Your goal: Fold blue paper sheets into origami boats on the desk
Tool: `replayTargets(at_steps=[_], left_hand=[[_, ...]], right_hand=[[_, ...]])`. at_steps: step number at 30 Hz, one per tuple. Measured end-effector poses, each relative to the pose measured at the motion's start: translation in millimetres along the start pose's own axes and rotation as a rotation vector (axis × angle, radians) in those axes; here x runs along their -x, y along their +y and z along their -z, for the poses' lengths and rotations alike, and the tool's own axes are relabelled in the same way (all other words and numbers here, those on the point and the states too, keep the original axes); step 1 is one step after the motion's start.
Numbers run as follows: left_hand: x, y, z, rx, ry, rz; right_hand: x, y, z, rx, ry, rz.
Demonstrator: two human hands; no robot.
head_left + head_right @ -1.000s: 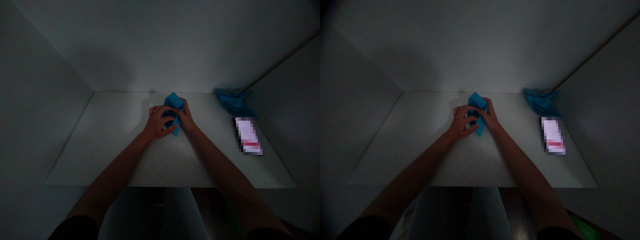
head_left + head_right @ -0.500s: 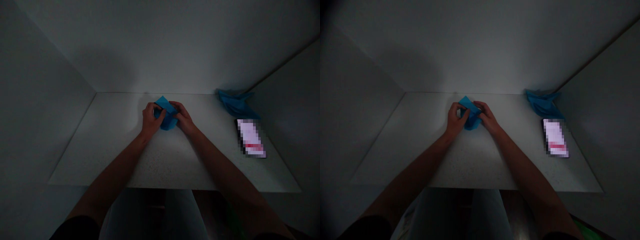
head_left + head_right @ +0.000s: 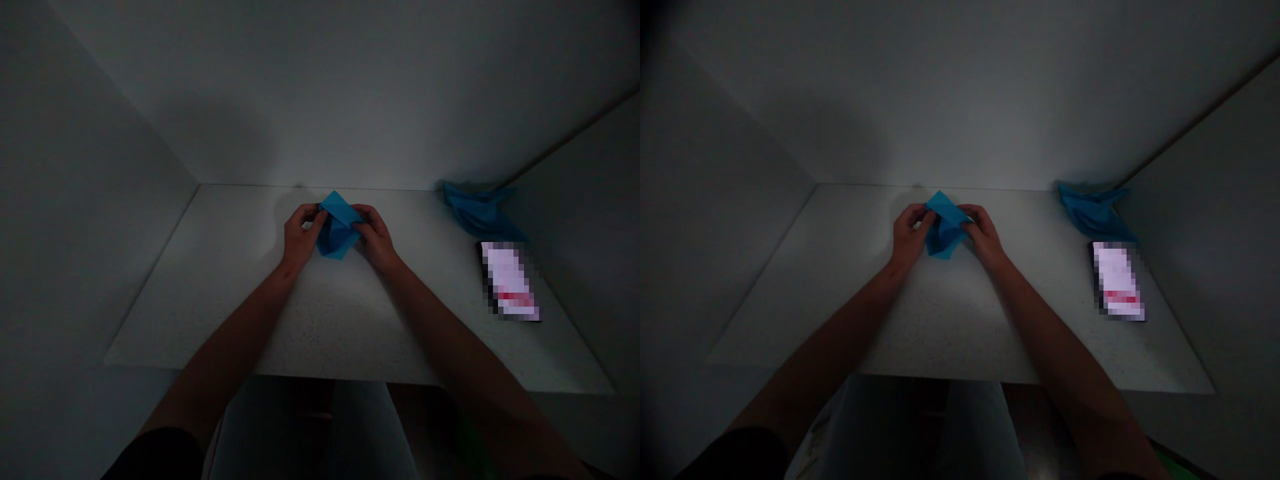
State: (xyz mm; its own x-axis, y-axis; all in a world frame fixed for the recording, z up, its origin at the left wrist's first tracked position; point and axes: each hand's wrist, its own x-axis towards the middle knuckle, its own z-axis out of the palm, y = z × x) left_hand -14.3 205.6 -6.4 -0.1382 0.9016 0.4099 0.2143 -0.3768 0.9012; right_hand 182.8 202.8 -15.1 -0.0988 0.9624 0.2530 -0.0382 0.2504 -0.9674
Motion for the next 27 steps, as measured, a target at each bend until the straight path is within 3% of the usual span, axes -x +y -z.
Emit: replayTargets(at_steps=[5,11,15,20,23,27], left_hand=[[-0.9,0.4,1.1,-0.057,0.067,-0.044],[0.9,9.0,3.9,-0.044,0.184,-0.161],[0.2,5.9,5.2,0.000,0.312,-0.119],[-6.9,-13.2,7.6,0.066,0.442,-0.003],[-9.9,-19.1,7.8,0.062,0.410,0.043],[-3.2,-10.0,1.6,0.023,0.222,-0.030]], right_hand=[[-1.7,-1.4,2.8,-0.010,-0.023,0.037],[-4.9,0.2,11.7,0.091,0.145,0.044],[-7.6,4.9,18.4,0.107,0.206,0.025],[-10.5,6.0,21.8,-0.016,0.152,0.037],[-9.0,3.9,19.2,-0.069,0.114,0.025],[-5.9,2.4,15.3,-0.068,0.129,0.014]])
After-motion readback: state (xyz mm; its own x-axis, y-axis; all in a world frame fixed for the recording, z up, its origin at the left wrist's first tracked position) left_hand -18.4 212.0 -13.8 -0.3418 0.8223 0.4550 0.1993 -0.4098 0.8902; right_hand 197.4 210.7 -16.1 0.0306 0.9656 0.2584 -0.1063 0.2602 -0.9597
